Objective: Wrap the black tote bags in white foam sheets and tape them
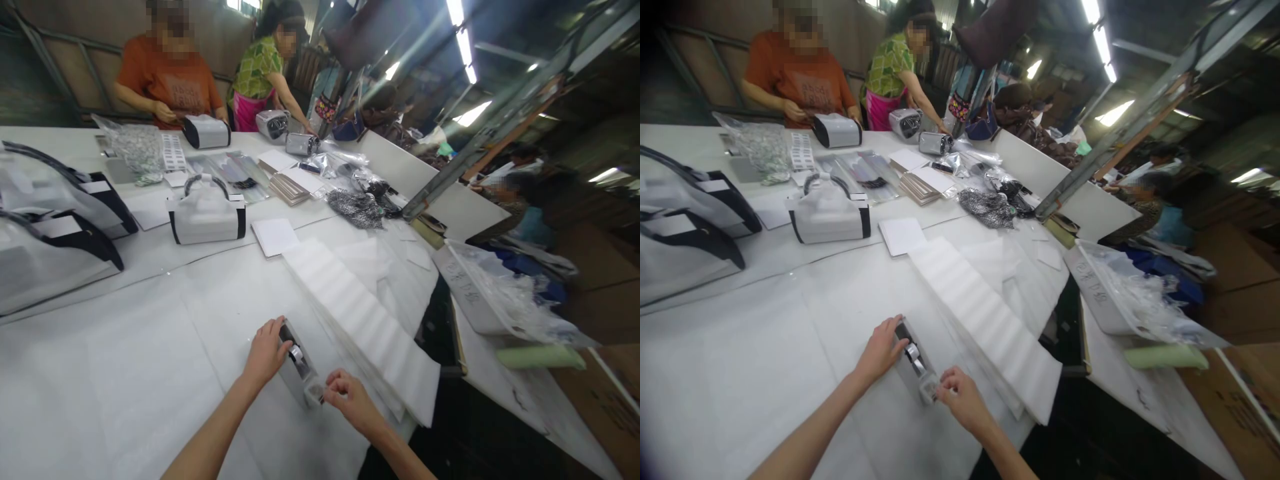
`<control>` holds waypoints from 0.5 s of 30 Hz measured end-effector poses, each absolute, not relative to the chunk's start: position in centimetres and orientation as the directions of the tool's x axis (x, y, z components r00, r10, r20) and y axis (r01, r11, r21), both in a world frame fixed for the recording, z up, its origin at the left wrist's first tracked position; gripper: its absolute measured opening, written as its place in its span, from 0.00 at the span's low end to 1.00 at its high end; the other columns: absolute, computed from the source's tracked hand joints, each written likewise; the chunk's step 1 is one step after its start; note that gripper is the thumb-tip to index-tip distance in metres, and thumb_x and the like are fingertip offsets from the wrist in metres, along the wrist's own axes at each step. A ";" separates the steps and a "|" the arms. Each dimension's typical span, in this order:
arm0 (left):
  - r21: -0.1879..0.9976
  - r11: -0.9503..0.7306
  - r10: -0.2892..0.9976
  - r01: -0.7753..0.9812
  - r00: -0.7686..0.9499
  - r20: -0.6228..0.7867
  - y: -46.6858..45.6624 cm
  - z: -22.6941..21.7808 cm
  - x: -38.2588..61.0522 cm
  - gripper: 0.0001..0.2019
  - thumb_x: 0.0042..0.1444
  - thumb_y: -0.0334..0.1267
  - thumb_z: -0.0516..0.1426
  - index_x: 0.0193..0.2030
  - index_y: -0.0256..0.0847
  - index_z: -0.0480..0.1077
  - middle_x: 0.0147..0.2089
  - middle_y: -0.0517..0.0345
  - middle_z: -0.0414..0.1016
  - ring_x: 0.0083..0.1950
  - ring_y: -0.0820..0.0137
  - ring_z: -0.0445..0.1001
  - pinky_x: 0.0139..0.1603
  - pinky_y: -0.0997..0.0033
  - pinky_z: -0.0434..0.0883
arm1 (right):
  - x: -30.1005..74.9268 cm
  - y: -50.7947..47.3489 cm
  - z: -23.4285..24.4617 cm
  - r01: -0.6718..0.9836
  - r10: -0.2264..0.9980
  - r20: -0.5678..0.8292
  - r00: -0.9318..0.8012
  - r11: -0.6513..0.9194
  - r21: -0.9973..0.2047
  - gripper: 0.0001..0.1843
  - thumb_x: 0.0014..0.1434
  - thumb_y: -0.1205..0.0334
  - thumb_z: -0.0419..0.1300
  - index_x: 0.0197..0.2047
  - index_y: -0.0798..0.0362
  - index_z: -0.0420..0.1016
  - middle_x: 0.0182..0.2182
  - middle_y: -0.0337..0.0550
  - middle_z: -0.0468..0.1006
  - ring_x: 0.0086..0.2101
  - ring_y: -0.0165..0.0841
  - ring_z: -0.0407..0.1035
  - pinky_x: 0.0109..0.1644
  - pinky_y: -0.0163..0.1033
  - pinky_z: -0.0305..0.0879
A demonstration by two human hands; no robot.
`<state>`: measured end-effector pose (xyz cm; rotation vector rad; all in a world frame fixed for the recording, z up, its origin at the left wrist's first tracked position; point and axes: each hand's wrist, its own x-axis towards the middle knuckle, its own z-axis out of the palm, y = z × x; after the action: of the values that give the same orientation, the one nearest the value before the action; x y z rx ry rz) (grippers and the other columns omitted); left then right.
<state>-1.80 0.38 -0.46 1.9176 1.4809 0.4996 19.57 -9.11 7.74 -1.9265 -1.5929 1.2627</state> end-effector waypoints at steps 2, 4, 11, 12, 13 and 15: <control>0.679 -0.132 0.956 0.722 0.275 -0.107 0.2 -0.2 -1.5 0.28 0.60 0.45 0.49 0.65 0.40 0.50 0.62 0.45 0.59 0.62 0.60 0.59 0.60 0.58 0.59 | 20.6 -10.7 7.9 0.605 0.914 -0.405 0.028 -0.338 -0.721 0.17 0.50 0.51 0.59 0.19 0.54 0.71 0.38 0.46 0.75 0.38 0.36 0.70 0.45 0.40 0.63; 0.662 -0.121 0.959 0.740 0.259 -0.114 -0.2 0.2 -1.1 0.31 0.59 0.48 0.49 0.65 0.37 0.48 0.65 0.40 0.54 0.64 0.56 0.55 0.61 0.54 0.58 | 21.5 -12.3 7.4 0.581 0.905 -0.422 0.063 -0.377 -0.722 0.17 0.48 0.50 0.59 0.19 0.54 0.70 0.40 0.48 0.75 0.42 0.39 0.69 0.49 0.43 0.62; 0.576 -0.121 0.960 0.809 0.242 -0.138 -1.4 1.0 1.0 0.44 0.46 0.52 0.60 0.67 0.44 0.46 0.71 0.41 0.34 0.67 0.45 0.45 0.62 0.45 0.52 | 22.2 -15.1 3.6 0.480 0.870 -0.486 0.088 -0.464 -0.744 0.21 0.50 0.43 0.57 0.24 0.54 0.71 0.29 0.47 0.77 0.33 0.38 0.71 0.39 0.41 0.66; 0.580 -0.110 0.959 0.807 0.240 -0.151 -1.3 0.9 1.1 0.44 0.46 0.52 0.60 0.67 0.45 0.46 0.71 0.42 0.33 0.67 0.45 0.45 0.62 0.46 0.52 | 22.2 -15.3 3.2 0.485 0.866 -0.492 0.088 -0.469 -0.738 0.22 0.52 0.42 0.55 0.24 0.54 0.70 0.24 0.43 0.75 0.28 0.36 0.70 0.35 0.39 0.66; 0.586 -0.095 0.957 0.805 0.235 -0.167 -1.1 1.0 1.2 0.44 0.46 0.51 0.60 0.67 0.45 0.46 0.71 0.43 0.34 0.67 0.45 0.45 0.62 0.47 0.52 | 22.2 -15.5 3.0 0.501 0.867 -0.491 0.087 -0.464 -0.730 0.22 0.53 0.41 0.54 0.24 0.53 0.70 0.20 0.40 0.73 0.25 0.34 0.68 0.32 0.39 0.65; 0.604 -0.052 0.951 0.795 0.224 -0.213 -0.8 1.5 1.1 0.45 0.46 0.50 0.61 0.67 0.44 0.45 0.72 0.43 0.33 0.68 0.46 0.43 0.63 0.47 0.51 | 22.1 -15.6 2.5 0.569 0.889 -0.451 0.081 -0.413 -0.711 0.24 0.54 0.39 0.51 0.22 0.51 0.68 0.18 0.39 0.70 0.23 0.34 0.67 0.30 0.39 0.65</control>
<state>1.12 -0.78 1.53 1.8804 1.6068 0.3230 22.05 -15.59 2.52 -2.0150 -1.4452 1.2581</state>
